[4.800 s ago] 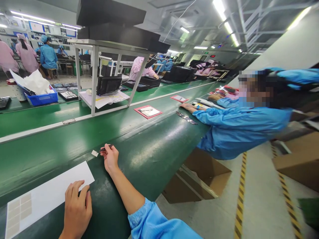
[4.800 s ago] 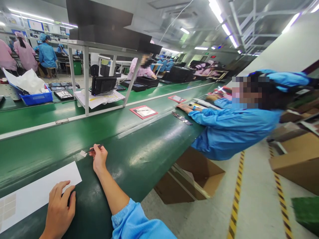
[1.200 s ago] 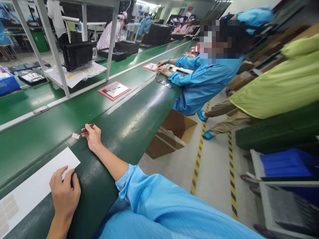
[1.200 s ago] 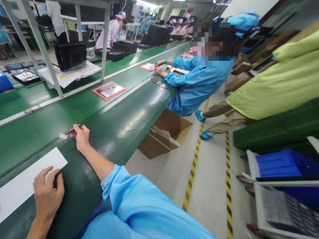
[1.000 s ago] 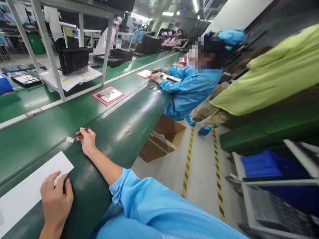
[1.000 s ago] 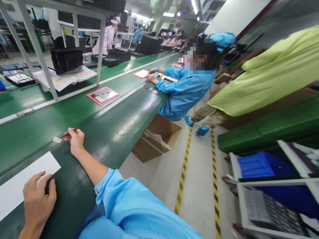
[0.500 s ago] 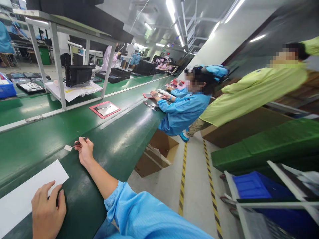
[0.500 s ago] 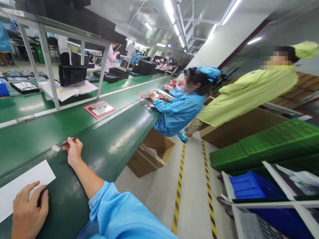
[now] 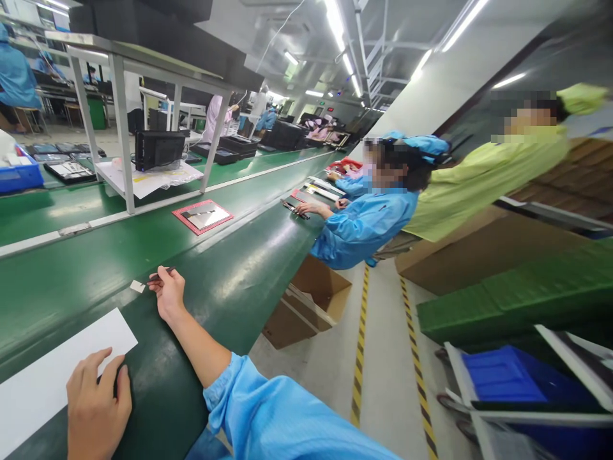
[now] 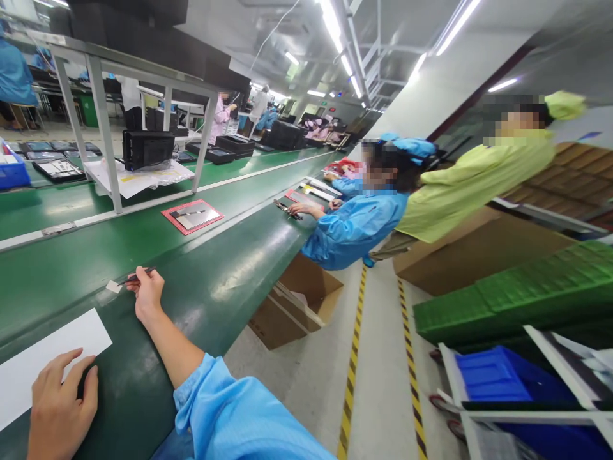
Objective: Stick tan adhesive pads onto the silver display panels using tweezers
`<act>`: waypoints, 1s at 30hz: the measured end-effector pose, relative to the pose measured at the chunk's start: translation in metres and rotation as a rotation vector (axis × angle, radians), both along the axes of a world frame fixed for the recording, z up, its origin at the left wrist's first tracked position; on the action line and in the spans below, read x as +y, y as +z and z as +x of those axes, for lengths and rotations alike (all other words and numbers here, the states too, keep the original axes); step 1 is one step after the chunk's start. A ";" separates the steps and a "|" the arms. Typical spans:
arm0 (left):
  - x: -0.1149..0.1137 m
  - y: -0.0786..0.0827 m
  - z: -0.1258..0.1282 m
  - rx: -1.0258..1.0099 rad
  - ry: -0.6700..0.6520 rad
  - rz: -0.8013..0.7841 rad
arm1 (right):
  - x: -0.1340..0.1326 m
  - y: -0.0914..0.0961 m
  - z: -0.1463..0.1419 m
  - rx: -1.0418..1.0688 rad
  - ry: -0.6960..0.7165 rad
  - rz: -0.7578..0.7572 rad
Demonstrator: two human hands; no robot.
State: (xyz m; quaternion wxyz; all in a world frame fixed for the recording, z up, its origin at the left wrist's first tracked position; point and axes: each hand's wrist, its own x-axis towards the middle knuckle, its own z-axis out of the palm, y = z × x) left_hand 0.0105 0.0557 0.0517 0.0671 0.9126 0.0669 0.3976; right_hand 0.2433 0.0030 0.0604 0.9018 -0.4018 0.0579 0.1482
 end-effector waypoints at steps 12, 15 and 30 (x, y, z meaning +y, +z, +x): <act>-0.006 0.001 -0.005 0.013 0.003 -0.013 | -0.007 0.001 -0.005 0.029 -0.022 -0.002; -0.010 0.006 -0.010 0.037 0.013 -0.023 | -0.008 -0.003 -0.009 0.059 -0.031 0.021; -0.039 0.100 0.017 0.244 -0.053 -0.479 | -0.103 0.003 0.097 0.068 -0.282 -0.027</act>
